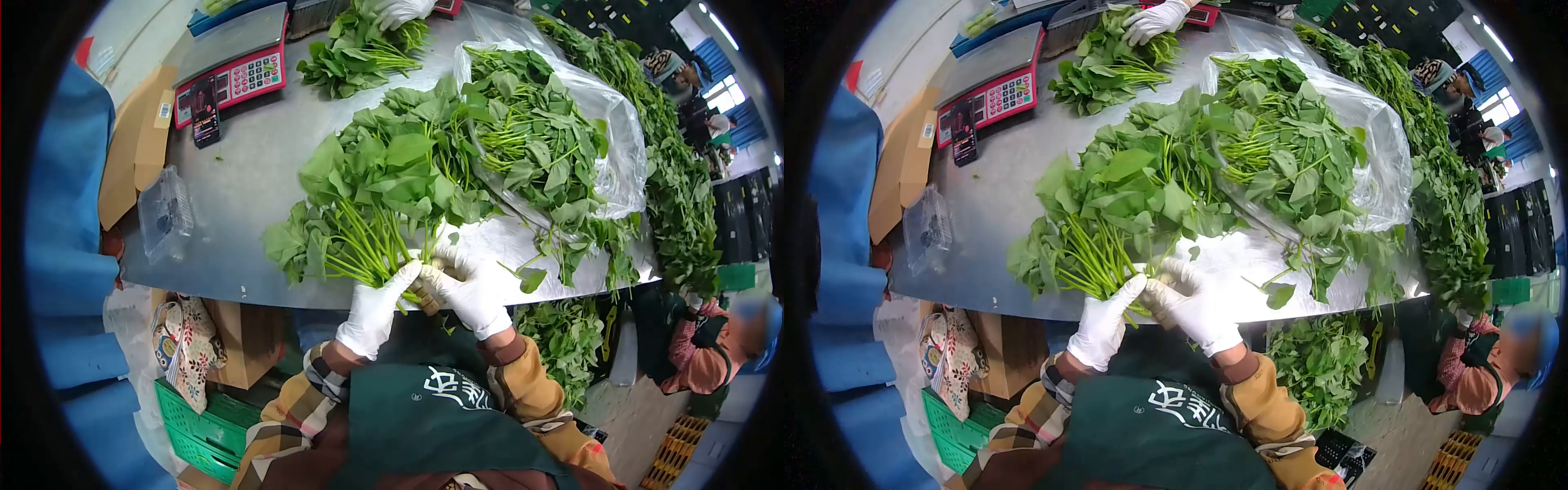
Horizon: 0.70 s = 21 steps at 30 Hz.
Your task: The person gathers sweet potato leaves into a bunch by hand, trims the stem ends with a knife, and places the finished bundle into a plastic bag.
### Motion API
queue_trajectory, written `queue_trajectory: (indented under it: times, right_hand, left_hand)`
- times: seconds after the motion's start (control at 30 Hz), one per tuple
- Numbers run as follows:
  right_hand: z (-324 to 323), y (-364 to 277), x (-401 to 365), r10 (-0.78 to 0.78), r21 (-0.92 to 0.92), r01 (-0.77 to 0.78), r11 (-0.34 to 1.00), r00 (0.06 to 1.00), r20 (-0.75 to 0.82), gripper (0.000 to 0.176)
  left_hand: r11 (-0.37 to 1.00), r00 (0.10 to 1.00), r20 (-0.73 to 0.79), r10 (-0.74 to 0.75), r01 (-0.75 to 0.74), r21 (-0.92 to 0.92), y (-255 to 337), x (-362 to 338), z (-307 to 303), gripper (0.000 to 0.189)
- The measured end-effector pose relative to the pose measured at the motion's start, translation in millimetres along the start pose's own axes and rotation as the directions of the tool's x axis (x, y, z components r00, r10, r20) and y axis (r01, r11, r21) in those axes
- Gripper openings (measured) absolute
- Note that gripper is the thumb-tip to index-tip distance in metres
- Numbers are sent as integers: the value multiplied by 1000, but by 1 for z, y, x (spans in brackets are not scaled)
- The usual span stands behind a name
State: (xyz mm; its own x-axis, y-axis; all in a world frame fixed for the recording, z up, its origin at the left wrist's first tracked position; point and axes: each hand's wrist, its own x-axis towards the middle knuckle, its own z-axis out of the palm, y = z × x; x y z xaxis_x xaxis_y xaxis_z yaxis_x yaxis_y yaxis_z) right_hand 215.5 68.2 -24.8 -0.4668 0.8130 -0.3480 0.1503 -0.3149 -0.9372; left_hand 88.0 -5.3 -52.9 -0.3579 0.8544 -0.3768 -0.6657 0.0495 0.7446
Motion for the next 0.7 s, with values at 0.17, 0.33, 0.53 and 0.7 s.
queue_trajectory:
  times: [0.17,0.33,0.53,0.7]
  right_hand:
    - [-9,10,-6,-37,42,38,998,999,-27,23]
    - [4,3,-23,-309,-26,309,951,935,-177,25]
    - [-11,-26,-32,-919,-650,672,354,380,-107,28]
    - [-108,-72,-49,-460,53,783,620,417,-784,27]
  left_hand:
    - [998,995,99,-18,24,-59,13,-4,8,31]
    - [988,999,-38,-32,26,-154,4,-9,19,34]
    - [965,968,-5,252,-251,73,28,-26,43,19]
    - [900,973,-158,168,-217,-378,72,18,-23,25]
